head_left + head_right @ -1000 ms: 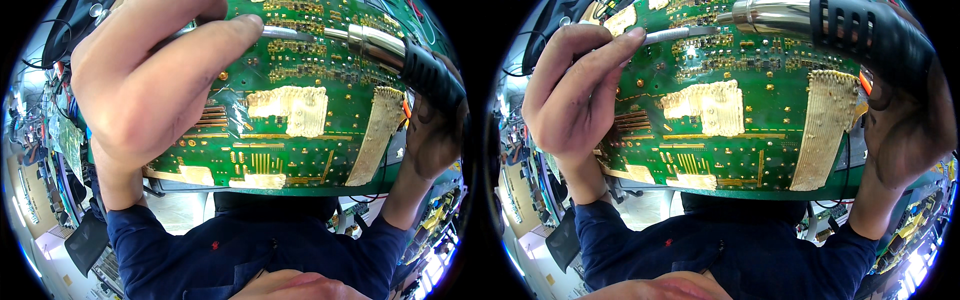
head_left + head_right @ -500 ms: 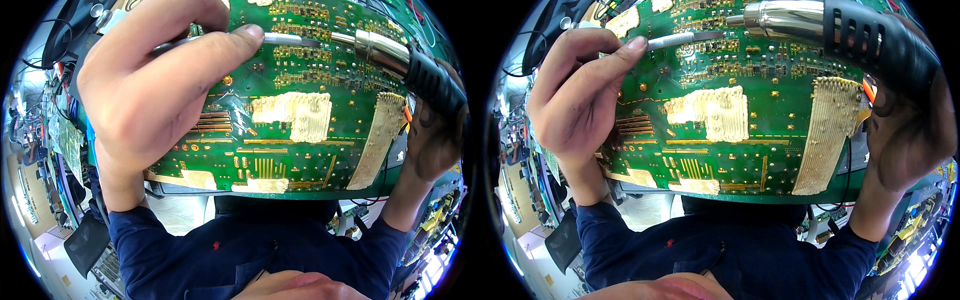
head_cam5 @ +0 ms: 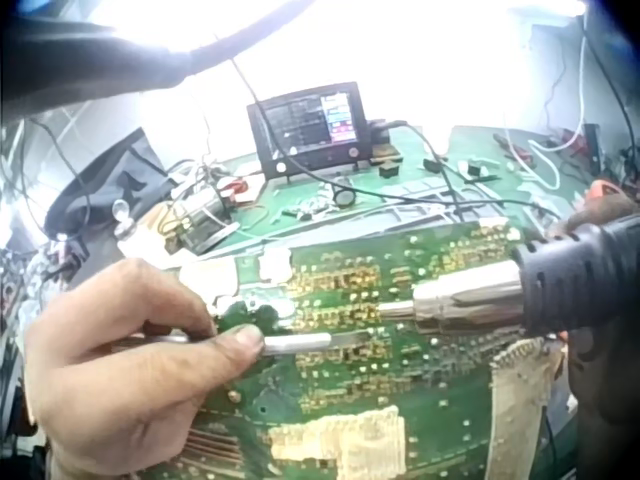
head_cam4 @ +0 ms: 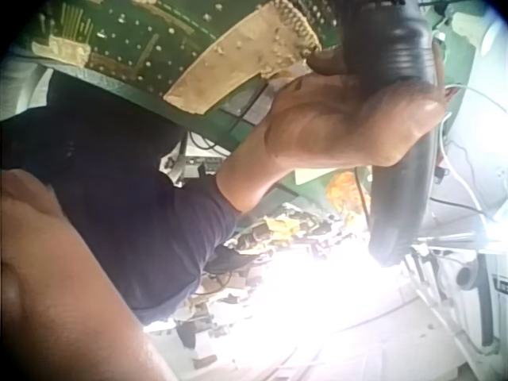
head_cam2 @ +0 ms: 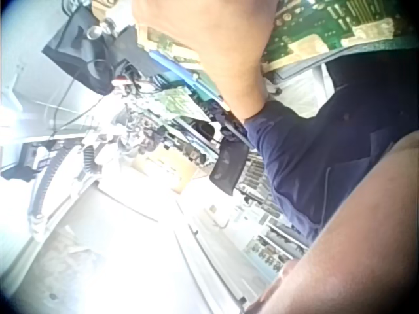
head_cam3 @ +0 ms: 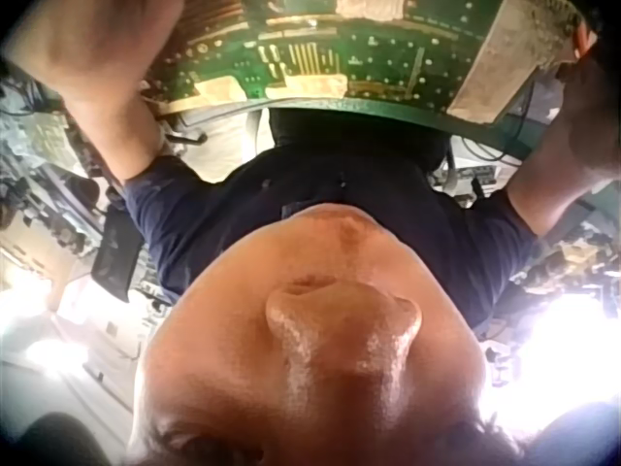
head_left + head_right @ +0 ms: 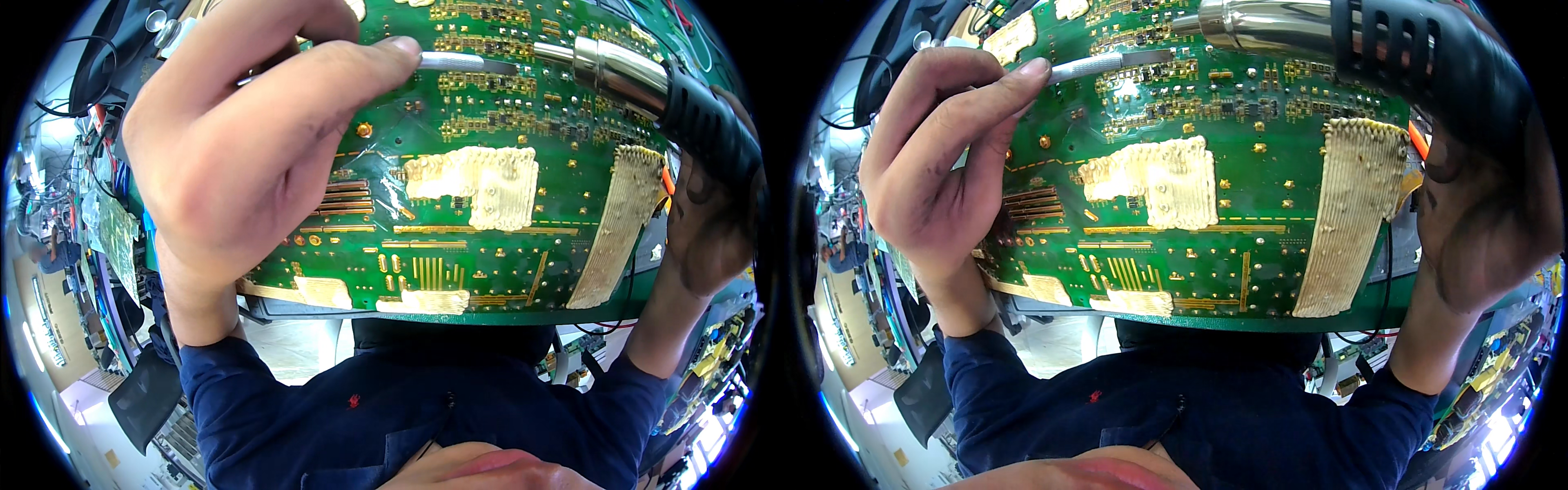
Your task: The person uses a heat gun and a metal tool to work on components on a green circuit board. They move the heat gun over the board while using the tool to nudge small parts, handling the board one section at a time.
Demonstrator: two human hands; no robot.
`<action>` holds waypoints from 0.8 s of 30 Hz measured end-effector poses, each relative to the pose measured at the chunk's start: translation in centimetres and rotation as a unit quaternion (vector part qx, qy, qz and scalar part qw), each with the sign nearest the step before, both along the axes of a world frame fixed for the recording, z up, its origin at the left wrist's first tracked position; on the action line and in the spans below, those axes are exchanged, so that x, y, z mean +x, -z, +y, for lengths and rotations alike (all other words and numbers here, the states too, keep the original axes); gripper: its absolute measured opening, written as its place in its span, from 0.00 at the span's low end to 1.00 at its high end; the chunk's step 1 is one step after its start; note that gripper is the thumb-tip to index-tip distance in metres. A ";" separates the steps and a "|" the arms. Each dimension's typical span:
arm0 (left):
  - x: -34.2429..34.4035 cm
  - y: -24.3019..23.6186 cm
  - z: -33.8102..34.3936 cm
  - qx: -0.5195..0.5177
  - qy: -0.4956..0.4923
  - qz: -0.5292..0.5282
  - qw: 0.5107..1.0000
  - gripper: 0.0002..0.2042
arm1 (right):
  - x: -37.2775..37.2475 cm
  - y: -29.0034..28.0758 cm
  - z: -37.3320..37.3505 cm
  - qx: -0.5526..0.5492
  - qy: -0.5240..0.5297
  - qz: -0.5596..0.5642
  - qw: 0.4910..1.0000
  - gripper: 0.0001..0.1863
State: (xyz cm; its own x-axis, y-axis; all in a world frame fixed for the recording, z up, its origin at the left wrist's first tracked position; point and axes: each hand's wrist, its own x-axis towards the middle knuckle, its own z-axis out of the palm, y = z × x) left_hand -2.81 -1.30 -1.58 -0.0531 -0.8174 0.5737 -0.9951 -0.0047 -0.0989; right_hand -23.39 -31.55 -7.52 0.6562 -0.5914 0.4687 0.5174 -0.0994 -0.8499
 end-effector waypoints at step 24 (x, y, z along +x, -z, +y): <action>-0.1 0.4 0.5 -0.036 -0.021 0.055 0.998 0.14 | -0.4 0.3 -0.7 -0.030 -0.003 0.011 0.999 0.28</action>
State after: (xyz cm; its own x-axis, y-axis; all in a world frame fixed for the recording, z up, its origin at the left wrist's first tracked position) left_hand -2.89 -0.78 -2.03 0.0472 -0.7734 0.6322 -0.9987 -0.0497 0.0137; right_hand -23.84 -32.20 -7.82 0.6697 -0.5590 0.4889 0.4993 -0.1484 -0.8536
